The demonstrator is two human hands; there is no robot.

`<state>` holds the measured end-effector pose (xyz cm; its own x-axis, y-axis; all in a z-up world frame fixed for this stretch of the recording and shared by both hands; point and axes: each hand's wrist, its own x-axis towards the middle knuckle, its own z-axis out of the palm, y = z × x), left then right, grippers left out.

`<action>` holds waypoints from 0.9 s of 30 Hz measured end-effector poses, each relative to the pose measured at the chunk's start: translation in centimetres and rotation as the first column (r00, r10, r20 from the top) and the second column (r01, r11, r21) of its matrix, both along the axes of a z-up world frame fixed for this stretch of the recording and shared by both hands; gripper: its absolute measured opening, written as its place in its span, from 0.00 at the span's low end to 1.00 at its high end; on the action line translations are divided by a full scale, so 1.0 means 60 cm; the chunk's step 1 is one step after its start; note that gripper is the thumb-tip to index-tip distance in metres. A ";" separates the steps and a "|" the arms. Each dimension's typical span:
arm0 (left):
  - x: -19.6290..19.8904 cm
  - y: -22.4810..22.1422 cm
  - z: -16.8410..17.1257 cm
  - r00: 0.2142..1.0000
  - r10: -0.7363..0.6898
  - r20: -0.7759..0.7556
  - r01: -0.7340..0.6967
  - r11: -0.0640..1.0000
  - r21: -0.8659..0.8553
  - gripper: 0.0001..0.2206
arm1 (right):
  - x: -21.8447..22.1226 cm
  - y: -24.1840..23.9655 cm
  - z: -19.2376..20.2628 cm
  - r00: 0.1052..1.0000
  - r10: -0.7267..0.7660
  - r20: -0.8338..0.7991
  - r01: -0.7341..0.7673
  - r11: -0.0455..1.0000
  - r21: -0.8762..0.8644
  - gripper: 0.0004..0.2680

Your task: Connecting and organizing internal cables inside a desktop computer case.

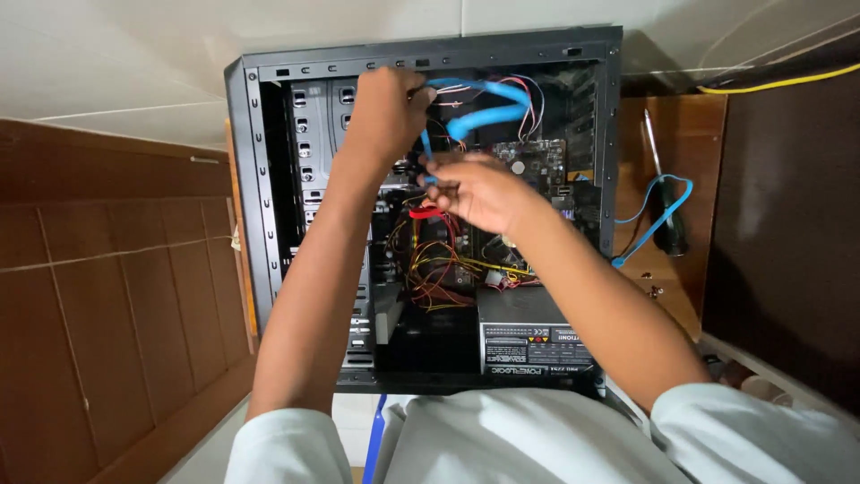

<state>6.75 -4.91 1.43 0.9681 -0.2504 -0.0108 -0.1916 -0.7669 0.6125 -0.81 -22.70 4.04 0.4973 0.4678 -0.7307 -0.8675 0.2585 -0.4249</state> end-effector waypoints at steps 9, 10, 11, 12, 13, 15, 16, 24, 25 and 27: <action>-0.085 0.074 0.059 0.963 0.090 0.253 -0.108 0.992 0.061 0.09 | 0.110 0.025 -0.120 0.957 0.245 0.152 -0.186 0.928 -0.323 0.15; -0.094 0.076 0.059 0.963 0.096 0.250 -0.115 0.991 0.064 0.09 | 0.114 0.027 -0.129 0.956 0.251 0.150 -0.193 0.927 -0.321 0.15; -0.104 0.078 0.060 0.973 0.078 0.217 -0.095 0.993 0.069 0.09 | 0.118 0.029 -0.138 0.930 0.305 0.204 -0.201 0.889 -0.410 0.17; -0.114 0.079 0.060 0.981 0.060 0.183 -0.075 0.995 0.073 0.10 | 0.121 0.031 -0.147 0.898 0.361 0.252 -0.200 0.845 -0.497 0.20; -0.120 0.082 0.055 0.982 0.064 0.175 -0.079 0.994 0.075 0.10 | 0.124 0.037 -0.154 0.898 0.365 0.246 -0.207 0.844 -0.494 0.20; -0.127 0.081 0.043 0.997 0.030 0.072 -0.035 0.997 0.063 0.13 | 0.133 0.042 -0.168 0.852 0.395 0.344 -0.175 0.834 -0.523 0.14; -0.131 0.080 0.039 0.997 0.028 0.068 -0.032 0.998 0.060 0.13 | 0.137 0.041 -0.181 0.854 0.393 0.340 -0.176 0.833 -0.524 0.14; -0.134 0.081 0.017 0.994 0.024 0.105 -0.026 1.000 0.016 0.21 | 0.167 0.053 -0.167 0.783 0.453 0.426 -0.090 0.761 -0.643 0.09; -0.133 0.080 0.016 0.994 0.023 0.105 -0.025 1.000 0.015 0.21 | 0.169 0.054 -0.163 0.784 0.452 0.425 -0.090 0.760 -0.643 0.09; -0.135 0.079 0.013 0.990 0.032 0.134 -0.035 0.999 0.015 0.22 | 0.169 0.059 -0.157 0.738 0.527 0.421 -0.130 0.724 -0.678 0.08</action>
<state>-1.37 -0.16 2.22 0.9689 -0.2187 0.1157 -0.2451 -0.7842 0.5700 9.33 -19.17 -5.35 0.7897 0.2750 -0.5484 -0.3931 -0.4595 -0.7965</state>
